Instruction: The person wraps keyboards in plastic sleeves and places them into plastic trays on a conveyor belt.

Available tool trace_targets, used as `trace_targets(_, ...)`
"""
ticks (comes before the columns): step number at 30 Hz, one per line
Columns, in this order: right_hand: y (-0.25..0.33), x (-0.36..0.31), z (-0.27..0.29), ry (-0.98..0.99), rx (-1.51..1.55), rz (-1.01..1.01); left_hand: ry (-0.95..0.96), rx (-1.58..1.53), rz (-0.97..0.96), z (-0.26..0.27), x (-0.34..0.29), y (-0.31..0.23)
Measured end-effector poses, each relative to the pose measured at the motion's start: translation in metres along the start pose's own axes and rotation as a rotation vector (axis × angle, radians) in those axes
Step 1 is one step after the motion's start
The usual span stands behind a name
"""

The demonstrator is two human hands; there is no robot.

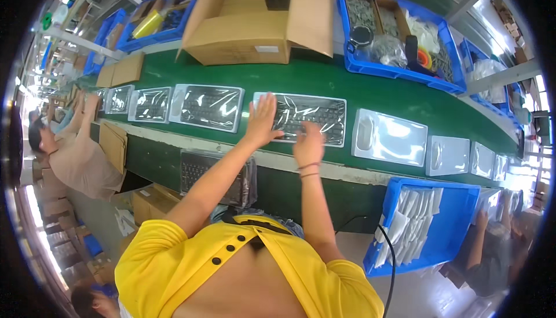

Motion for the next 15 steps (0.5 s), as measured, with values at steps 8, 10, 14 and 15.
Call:
trace_targets(8, 0.147, -0.073, -0.139, 0.902, -0.117, 0.601, -0.124, 0.044, 0.337, 0.085, -0.196, 0.146)
trace_targets(10, 0.150, -0.072, -0.154, 0.796, -0.147, 0.625, -0.093, -0.158, 0.214, 0.089, -0.207, 0.169)
trace_targets(14, 0.153, -0.072, -0.154, 0.828, -0.194, 0.544, -0.223, -0.233, 0.130, 0.078, -0.212, 0.190)
trace_targets(15, 0.155, -0.077, -0.153, 0.785, -0.172, 0.557, -0.251, -0.243, 0.134, 0.081, -0.212, 0.189)
Point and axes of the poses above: each hand's wrist, its own x-axis towards the middle knuckle, its own z-axis out of the back of the hand, y = z × x, the point moved 4 cm from there along x, towards the middle knuckle, and after that the axes turned 5 degrees about -y, right-handed, at the moved point
